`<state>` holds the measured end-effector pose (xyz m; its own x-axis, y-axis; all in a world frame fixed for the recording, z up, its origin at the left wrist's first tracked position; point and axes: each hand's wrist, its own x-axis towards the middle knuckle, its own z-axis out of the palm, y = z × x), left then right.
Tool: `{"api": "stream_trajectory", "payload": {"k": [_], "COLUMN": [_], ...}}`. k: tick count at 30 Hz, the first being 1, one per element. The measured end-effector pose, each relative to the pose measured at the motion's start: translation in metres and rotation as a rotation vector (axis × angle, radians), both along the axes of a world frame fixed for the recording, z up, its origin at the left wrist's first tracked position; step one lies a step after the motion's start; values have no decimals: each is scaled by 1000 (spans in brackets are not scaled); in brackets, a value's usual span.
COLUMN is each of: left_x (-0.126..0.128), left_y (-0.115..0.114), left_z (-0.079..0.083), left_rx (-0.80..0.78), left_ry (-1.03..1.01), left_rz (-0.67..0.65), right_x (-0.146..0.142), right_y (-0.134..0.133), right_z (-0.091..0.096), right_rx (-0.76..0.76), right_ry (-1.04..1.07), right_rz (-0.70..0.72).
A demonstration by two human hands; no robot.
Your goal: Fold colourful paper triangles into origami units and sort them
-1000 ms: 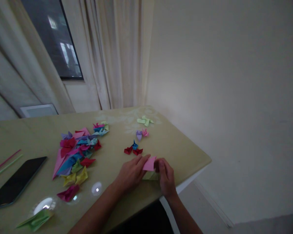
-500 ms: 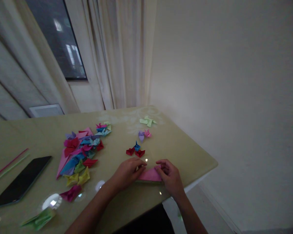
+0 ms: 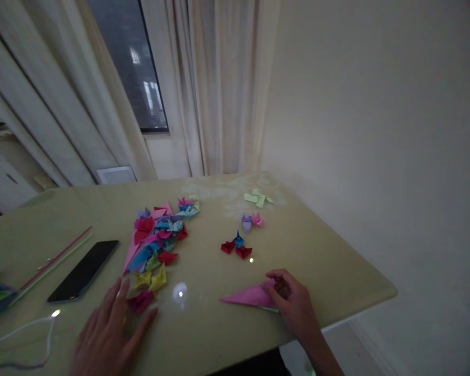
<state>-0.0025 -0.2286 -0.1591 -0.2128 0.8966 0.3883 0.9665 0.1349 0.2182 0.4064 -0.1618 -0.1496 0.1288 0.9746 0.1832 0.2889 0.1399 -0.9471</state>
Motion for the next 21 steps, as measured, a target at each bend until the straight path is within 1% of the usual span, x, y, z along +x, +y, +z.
{"api": "stream_trajectory", "payload": {"k": [1, 3, 6, 9, 11, 13, 14, 16, 18, 21], "left_x": [2, 14, 37, 59, 70, 78, 80, 81, 77, 71], "left_y": [5, 22, 60, 102, 129, 150, 158, 166, 166, 161], "left_z": [-4, -7, -4, 6, 14, 20, 21, 21, 18, 14], "left_rx": [23, 65, 75, 67, 39, 12, 10, 32, 77, 136], "left_ry": [21, 58, 84, 90, 106, 117, 118, 106, 71, -5], "left_rz": [-59, -170, -298, -326, -302, -269, -260, -272, -310, -373], "right_x": [-1, -4, -7, -8, -8, -9, -9, -10, -11, -13], "right_y": [0, 0, -2, -6, -9, -11, -12, -13, -13, -13], "right_z": [0, 1, 1, 3, 5, 7, 9, 11, 14, 16], "right_rx": [19, 67, 141, 175, 181, 170, 159, 133, 121, 143], "right_ry": [-38, -106, -203, -281, -319, -366, -394, -452, -498, -520], "right_rz": [4, 0, -34, -53, -17, 49, 84, 144, 198, 266]}}
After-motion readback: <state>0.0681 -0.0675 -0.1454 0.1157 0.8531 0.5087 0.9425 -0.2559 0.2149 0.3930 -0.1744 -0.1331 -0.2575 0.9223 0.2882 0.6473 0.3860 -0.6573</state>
